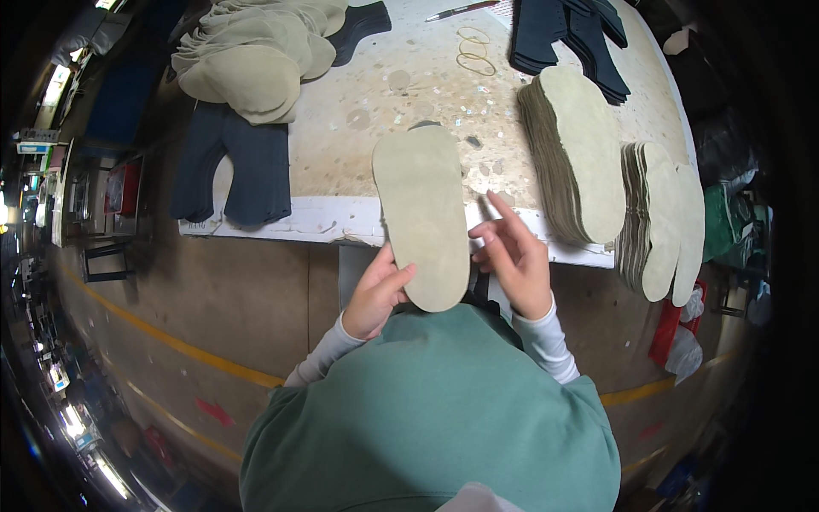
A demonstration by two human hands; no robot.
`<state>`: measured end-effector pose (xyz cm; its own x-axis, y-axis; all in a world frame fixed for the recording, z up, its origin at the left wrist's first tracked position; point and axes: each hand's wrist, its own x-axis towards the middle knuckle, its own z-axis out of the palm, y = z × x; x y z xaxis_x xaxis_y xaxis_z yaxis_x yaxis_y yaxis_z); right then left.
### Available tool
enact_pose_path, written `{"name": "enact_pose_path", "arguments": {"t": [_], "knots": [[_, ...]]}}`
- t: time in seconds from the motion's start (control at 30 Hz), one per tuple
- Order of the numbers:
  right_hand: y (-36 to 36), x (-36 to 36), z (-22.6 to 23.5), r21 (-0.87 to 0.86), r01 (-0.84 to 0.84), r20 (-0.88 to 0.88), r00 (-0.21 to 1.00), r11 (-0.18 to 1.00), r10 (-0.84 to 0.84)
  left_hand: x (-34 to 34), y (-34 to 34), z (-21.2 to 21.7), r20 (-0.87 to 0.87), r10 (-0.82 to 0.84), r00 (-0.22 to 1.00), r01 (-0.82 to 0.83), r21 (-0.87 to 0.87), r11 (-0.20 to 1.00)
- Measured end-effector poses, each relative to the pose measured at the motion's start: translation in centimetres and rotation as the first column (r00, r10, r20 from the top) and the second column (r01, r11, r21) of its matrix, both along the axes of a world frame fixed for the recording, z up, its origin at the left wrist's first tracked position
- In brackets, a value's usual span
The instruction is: The person repeatedly picks up beige fabric pieces from a table, aligns them, and stacks them into a growing pile. The person handles the pieces one at a time, occasionally adjusting their position before placing them on the stack.
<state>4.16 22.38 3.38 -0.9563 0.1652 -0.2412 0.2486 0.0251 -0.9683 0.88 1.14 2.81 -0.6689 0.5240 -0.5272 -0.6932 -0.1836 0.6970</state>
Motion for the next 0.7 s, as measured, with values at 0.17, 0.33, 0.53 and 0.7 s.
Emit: {"name": "enact_pose_path", "arguments": {"t": [0.17, 0.33, 0.53, 0.7], "knots": [[1.6, -2.5, 1.2, 0.348, -0.234, -0.213, 0.923, 0.908, 0.319, -0.2, 0.9, 0.6, -0.025, -0.411, 0.911, 0.411, 0.031, 0.911], [3.5, -4.9, 5.1, 0.664, -0.226, -0.272, 0.815, 0.713, 0.512, -1.3, 1.2, 0.4, -0.189, -0.394, 0.900, 0.396, -0.025, 0.918], [8.2, -4.8, 9.0, 0.638, -0.039, -0.394, 0.842, 0.769, 0.369, -2.6, 1.4, -0.5, -0.251, -0.244, 0.937, 0.231, -0.079, 0.970], [12.7, -3.8, 6.3, 0.337, 0.323, -0.546, 0.832, 0.884, -0.096, -2.7, 1.4, -0.7, -0.233, -0.258, 0.937, 0.242, -0.098, 0.965]]}}
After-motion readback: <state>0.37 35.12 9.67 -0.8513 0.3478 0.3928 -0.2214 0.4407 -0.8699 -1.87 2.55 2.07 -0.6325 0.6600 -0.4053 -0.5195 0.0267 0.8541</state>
